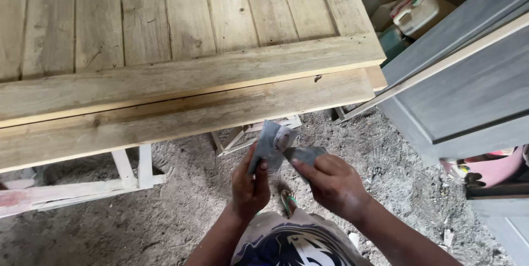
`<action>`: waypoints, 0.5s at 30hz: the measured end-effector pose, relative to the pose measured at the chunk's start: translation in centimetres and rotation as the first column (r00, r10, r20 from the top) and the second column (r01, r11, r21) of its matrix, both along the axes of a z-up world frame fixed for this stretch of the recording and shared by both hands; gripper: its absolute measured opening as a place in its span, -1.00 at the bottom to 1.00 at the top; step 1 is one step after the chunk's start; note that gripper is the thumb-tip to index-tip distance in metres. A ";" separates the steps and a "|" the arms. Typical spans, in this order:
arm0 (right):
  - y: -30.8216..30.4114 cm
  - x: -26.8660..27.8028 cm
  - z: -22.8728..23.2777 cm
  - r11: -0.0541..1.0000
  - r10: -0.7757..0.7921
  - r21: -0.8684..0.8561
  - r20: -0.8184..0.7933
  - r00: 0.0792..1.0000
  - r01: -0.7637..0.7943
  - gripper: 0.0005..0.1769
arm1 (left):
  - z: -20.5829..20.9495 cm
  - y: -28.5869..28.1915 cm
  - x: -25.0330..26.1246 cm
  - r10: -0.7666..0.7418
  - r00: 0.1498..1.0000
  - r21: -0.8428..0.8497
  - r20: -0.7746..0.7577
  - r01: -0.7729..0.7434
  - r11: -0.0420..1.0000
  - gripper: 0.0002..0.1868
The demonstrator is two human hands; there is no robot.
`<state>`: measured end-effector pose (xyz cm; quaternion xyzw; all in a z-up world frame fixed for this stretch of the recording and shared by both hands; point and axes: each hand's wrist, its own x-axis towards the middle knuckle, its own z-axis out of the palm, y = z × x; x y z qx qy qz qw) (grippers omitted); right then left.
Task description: The person applies wood filler to the joints and surfaces of wooden panels using a spatula and sandpaper.
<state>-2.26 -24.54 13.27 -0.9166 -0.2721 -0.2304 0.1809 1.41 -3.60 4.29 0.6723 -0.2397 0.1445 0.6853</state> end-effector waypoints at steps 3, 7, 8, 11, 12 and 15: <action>-1.6 1.4 0.4 1.000 -0.025 0.000 0.002 1.000 0.025 -0.39 | 0.4 -1.6 0.6 -0.018 0.998 -0.035 0.065 0.021 0.999 -0.55; -4.1 1.5 0.3 1.000 0.008 0.014 -0.009 1.000 -0.008 -0.40 | 0.8 -4.3 0.5 0.051 0.996 -0.031 0.074 -0.049 0.998 -0.57; -5.3 1.9 0.3 1.000 0.002 -0.018 -0.035 0.999 -0.002 -0.41 | 1.0 -5.3 1.1 0.064 0.995 -0.014 0.075 -0.064 0.998 -0.57; -9.2 3.7 0.0 0.998 0.006 0.066 -0.015 1.000 -0.005 -0.40 | 1.2 -8.7 1.4 0.095 0.994 0.027 0.051 -0.096 0.995 -0.56; -10.6 3.7 -0.1 0.997 0.044 0.062 -0.026 0.999 -0.042 -0.42 | 1.3 -10.3 1.8 0.097 0.994 0.032 0.049 -0.099 0.995 -0.57; -15.7 5.8 -0.9 0.989 0.128 0.067 0.009 0.992 -0.128 -0.47 | 0.9 -15.3 2.2 0.182 0.979 0.048 0.090 -0.187 0.981 -0.58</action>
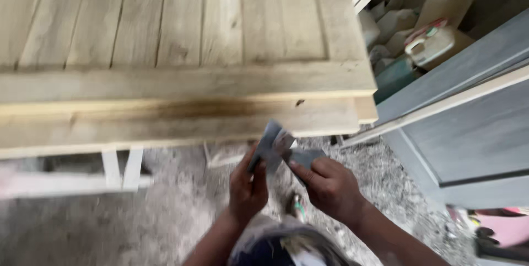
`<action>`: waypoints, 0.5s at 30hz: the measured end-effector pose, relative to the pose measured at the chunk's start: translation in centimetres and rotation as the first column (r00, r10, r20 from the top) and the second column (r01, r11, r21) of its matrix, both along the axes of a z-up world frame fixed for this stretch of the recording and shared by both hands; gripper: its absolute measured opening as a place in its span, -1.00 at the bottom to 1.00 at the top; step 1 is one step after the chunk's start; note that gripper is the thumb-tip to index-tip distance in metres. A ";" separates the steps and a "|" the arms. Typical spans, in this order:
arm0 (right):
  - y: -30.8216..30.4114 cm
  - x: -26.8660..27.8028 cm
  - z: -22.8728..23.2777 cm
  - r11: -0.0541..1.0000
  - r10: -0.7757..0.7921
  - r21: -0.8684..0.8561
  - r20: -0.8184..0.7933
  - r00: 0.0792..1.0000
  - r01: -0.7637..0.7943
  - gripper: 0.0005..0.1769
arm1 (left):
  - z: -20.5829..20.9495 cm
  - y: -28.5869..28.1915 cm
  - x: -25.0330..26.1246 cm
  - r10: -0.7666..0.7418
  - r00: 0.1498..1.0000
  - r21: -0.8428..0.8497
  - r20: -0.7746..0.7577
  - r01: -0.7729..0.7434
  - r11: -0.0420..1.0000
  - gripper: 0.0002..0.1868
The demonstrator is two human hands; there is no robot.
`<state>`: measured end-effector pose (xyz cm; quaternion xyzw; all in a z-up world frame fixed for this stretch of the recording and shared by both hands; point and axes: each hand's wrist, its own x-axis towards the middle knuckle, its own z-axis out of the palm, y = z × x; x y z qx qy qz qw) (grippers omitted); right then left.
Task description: The person applies wood filler to the joints and surfaces of wooden panels using a spatula and sandpaper.
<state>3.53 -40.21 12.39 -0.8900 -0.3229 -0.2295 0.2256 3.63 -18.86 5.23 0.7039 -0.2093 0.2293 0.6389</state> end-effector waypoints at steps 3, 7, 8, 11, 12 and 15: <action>-4.6 1.7 -0.1 0.997 0.011 0.075 0.019 1.000 -0.013 -0.53 | -0.4 -4.6 1.8 0.045 0.996 0.019 -0.071 -0.043 0.999 -0.55; -9.0 2.7 0.5 0.994 0.053 0.093 -0.005 0.999 -0.053 -0.59 | -0.2 -9.9 1.9 0.046 0.986 -0.049 -0.159 -0.055 0.997 -0.56; -10.0 3.3 0.7 0.995 0.067 0.069 -0.025 0.997 -0.065 -0.60 | -0.1 -11.0 2.7 0.046 0.991 -0.040 -0.122 -0.051 0.998 -0.56; -12.7 5.1 0.5 0.999 -0.040 0.035 -0.040 0.998 0.041 -0.53 | -0.1 -13.0 3.0 0.037 0.995 -0.036 -0.090 -0.041 0.999 -0.56; -13.1 5.0 0.2 0.999 0.003 0.054 -0.024 1.000 -0.002 -0.51 | -0.4 -13.5 3.2 0.009 0.994 -0.060 -0.110 -0.015 0.998 -0.56; -14.4 6.5 0.3 0.992 0.085 0.092 0.032 0.996 -0.087 -0.46 | -0.8 -15.0 4.6 0.007 0.996 -0.096 -0.092 -0.016 0.995 -0.56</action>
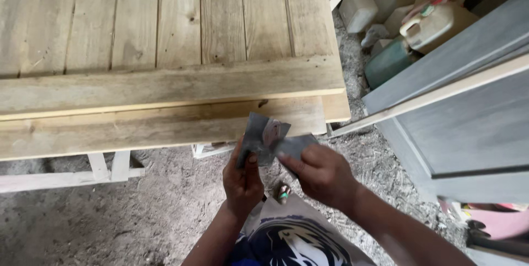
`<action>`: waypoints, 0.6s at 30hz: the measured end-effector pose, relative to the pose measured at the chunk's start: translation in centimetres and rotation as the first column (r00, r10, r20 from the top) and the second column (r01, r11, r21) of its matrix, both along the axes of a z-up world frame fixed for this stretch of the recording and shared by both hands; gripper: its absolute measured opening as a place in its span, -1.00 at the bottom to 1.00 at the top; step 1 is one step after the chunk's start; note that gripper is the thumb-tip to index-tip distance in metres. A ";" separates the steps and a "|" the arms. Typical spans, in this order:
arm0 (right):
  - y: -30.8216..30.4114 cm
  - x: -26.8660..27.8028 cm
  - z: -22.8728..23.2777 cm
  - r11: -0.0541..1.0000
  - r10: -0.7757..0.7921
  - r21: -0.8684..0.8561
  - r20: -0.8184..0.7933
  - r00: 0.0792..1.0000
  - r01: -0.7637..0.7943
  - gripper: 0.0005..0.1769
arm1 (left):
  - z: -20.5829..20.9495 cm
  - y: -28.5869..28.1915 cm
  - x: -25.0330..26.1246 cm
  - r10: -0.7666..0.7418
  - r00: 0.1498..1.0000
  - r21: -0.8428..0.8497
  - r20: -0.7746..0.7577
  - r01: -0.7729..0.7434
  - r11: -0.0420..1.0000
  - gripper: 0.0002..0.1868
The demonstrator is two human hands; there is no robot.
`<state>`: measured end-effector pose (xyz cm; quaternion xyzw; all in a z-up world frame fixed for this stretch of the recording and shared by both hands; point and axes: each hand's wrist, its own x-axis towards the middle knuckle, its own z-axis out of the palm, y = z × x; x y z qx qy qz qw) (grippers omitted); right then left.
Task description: The person applies wood filler to the joints and surfaces of wooden panels using a spatula and sandpaper.
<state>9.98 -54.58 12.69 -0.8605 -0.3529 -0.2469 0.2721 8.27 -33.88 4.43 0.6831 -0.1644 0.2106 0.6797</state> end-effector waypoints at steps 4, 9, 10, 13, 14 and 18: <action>-1.2 2.1 0.5 0.998 -0.070 -0.009 -0.056 0.996 0.070 -0.41 | -2.1 -0.8 2.4 -0.027 0.997 -0.052 -0.071 0.023 0.998 -0.55; -1.2 4.1 1.3 0.987 -0.142 -0.082 -0.036 0.989 0.139 -0.43 | -4.7 -2.1 5.7 -0.026 0.990 -0.185 -0.140 0.000 0.983 -0.55; -1.4 5.0 1.9 0.976 -0.193 -0.109 -0.044 0.980 0.188 -0.42 | -4.7 -2.8 7.1 -0.005 0.997 -0.199 -0.072 -0.009 0.980 -0.56; -1.7 6.1 2.9 0.977 -0.196 -0.095 -0.040 0.980 0.192 -0.42 | -4.6 -3.5 8.7 0.019 0.999 -0.040 0.038 -0.018 0.999 -0.56; -1.5 6.3 2.9 0.981 -0.187 -0.064 -0.029 0.982 0.185 -0.42 | -4.5 -3.3 9.0 0.003 1.000 -0.056 0.031 -0.001 0.998 -0.56; -1.4 8.2 3.6 0.966 -0.200 -0.173 -0.046 0.979 0.189 -0.38 | -3.6 -3.0 12.3 -0.050 0.998 -0.104 0.024 0.052 0.993 -0.56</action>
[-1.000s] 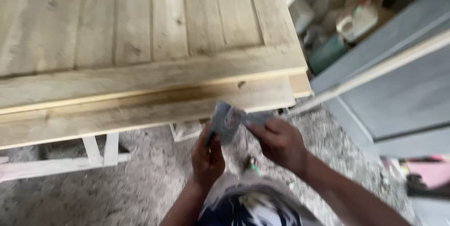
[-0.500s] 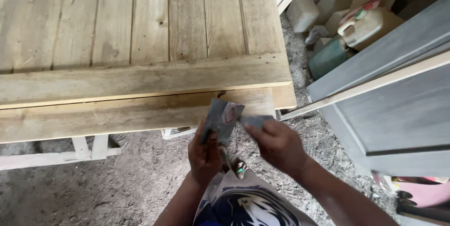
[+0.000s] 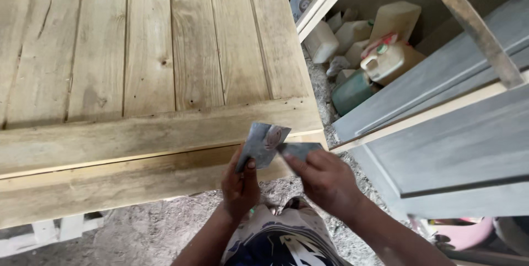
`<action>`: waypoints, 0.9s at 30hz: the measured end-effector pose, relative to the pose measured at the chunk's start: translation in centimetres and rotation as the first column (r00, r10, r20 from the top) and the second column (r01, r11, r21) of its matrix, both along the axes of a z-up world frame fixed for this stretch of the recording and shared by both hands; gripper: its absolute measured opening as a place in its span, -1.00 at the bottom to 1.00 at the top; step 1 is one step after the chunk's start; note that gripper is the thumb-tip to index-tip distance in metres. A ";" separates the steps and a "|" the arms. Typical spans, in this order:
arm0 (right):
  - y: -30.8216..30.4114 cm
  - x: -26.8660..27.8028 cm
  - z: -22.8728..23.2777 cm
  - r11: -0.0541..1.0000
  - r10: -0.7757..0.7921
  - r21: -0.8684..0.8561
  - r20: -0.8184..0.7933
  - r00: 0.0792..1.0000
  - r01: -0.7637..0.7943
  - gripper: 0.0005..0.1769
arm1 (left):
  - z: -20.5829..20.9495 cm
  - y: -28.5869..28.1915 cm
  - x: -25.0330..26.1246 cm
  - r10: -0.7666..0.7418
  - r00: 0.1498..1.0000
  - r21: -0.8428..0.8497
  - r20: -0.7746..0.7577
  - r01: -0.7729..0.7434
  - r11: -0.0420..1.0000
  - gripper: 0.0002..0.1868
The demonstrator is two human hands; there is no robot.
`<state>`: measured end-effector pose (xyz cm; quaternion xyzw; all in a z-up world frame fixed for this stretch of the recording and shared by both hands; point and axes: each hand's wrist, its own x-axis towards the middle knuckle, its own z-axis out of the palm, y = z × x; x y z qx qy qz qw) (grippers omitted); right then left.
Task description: The person applies wood filler to the joints and surfaces of wooden panels using a spatula and sandpaper.
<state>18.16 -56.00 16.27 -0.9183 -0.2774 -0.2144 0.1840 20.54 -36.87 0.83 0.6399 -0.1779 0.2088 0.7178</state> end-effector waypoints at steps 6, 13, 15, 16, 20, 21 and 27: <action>-0.6 2.7 -1.2 0.998 0.010 -0.069 -0.031 0.999 -0.012 -0.35 | 0.2 -0.6 2.2 -0.028 0.999 -0.029 0.042 0.029 0.999 -0.56; -1.8 6.8 -1.4 0.991 0.077 -0.103 -0.053 0.996 -0.082 -0.43 | 1.7 -1.6 4.6 0.005 0.997 -0.043 -0.083 -0.008 0.999 -0.59; -2.0 8.2 -1.0 0.993 0.079 -0.087 -0.028 0.996 -0.081 -0.43 | 2.3 -1.9 6.2 -0.023 0.999 -0.083 -0.029 0.020 0.996 -0.59; -2.1 8.7 -1.0 0.996 0.043 -0.075 -0.028 0.999 -0.045 -0.45 | 2.4 -2.0 6.4 -0.039 0.999 -0.106 -0.016 0.037 0.994 -0.58; -2.6 9.7 -1.2 0.988 0.134 -0.069 -0.043 0.990 -0.137 -0.48 | 2.2 -2.7 7.2 0.028 0.994 -0.071 -0.110 -0.036 0.997 -0.60; -2.6 10.1 -1.2 0.990 0.114 -0.076 -0.048 0.992 -0.118 -0.51 | 2.0 -2.7 7.5 0.048 0.992 -0.081 -0.116 -0.057 0.995 -0.60; -3.0 9.3 -1.1 0.998 0.038 -0.057 -0.044 0.998 -0.041 -0.51 | 1.2 -3.9 7.9 0.097 0.988 -0.100 -0.122 -0.109 0.989 -0.63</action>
